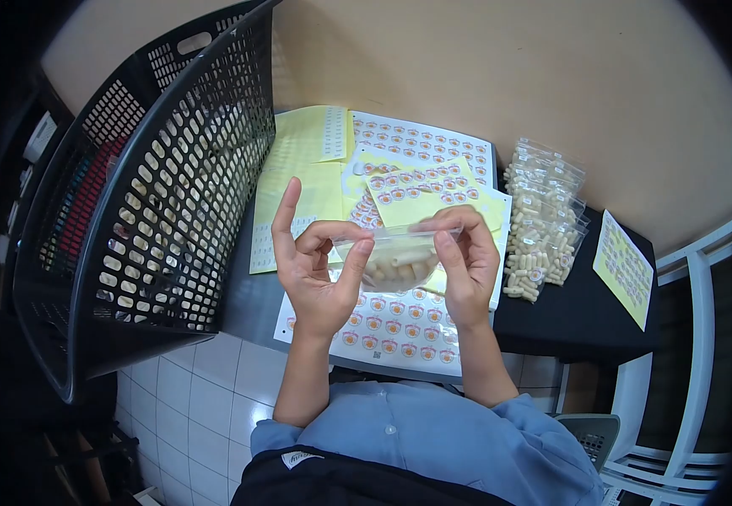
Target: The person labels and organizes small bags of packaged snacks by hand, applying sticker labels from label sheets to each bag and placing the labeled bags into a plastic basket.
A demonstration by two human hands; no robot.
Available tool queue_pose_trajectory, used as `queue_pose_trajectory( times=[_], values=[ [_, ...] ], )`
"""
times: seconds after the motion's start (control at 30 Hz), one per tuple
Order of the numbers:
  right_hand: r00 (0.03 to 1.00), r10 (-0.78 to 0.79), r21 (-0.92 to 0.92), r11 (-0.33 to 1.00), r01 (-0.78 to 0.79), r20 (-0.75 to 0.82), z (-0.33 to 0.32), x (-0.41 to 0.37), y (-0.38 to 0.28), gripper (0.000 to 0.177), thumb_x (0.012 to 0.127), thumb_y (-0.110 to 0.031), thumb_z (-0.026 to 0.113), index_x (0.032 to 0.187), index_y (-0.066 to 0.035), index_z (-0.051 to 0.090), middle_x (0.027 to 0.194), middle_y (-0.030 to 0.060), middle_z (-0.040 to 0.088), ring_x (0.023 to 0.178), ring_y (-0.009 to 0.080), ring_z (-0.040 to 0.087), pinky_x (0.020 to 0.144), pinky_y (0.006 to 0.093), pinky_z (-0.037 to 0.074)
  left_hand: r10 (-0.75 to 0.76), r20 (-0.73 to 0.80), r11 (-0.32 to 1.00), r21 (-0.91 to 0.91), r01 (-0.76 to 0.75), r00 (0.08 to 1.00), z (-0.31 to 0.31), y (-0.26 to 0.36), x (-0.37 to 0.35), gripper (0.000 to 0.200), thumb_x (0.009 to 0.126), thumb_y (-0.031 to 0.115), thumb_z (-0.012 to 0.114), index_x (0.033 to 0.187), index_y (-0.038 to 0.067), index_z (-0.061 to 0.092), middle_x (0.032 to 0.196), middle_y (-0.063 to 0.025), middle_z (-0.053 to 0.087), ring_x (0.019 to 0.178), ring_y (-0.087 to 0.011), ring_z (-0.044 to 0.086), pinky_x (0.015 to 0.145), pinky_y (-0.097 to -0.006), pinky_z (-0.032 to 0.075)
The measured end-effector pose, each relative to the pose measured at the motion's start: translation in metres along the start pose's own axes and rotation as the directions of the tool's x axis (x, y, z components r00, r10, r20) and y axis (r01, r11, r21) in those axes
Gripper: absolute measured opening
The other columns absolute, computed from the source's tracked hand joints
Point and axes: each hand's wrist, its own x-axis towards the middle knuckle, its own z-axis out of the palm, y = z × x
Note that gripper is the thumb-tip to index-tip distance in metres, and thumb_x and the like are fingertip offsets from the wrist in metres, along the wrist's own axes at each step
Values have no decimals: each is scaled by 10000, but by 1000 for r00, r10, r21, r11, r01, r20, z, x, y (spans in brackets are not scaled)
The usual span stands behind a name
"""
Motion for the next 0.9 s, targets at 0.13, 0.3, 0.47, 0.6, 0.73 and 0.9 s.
queue_pose_trajectory(
  times=[0.13,0.3,0.47,0.6,0.73,0.9],
  values=[
    [936,-261,-766,543,345,236,2,17,-32,270,639,-159,637,881,-93,536,1003,60,500,1070,259,406,964,450,161,12,-2,1000,19,-12,1000,-3,0,1,711,701,-71,587,1268,-32,161,771,-91,580,746,-126,569,703,-223,440],
    [916,-188,-849,344,401,356,25,18,-34,77,663,-186,628,714,-164,574,1045,-27,504,1169,212,322,975,510,-63,27,21,999,44,-28,999,-8,-2,1,677,701,-68,591,1246,-41,189,763,-99,579,750,-139,574,699,-234,451],
    [904,-190,-828,363,427,382,37,18,-26,62,702,-143,588,669,-144,535,1008,-44,515,1162,197,340,973,504,-49,57,27,997,40,-58,998,-18,-4,3,615,692,-71,599,1195,-37,245,760,-112,581,742,-145,577,686,-237,458],
    [895,-208,-817,367,445,394,47,15,-15,64,707,-126,579,672,-128,526,968,-42,520,1149,184,361,970,498,-30,80,17,996,31,-80,997,-27,-6,3,576,689,-74,601,1158,-32,271,754,-112,583,739,-145,577,686,-237,459],
    [882,-251,-787,401,469,398,58,14,-8,57,709,-107,569,680,-118,520,910,-42,525,1126,169,391,970,486,-7,86,28,994,58,-87,996,-40,-5,4,576,686,-75,602,1154,-31,268,745,-109,583,732,-145,576,685,-234,458],
    [872,-265,-768,414,488,411,74,15,-2,57,704,-100,571,682,-117,521,887,-40,527,1109,167,410,972,480,6,78,37,994,75,-81,996,-56,-1,10,685,687,-69,595,1237,-37,189,739,-95,583,711,-136,577,682,-224,452]
  ],
)
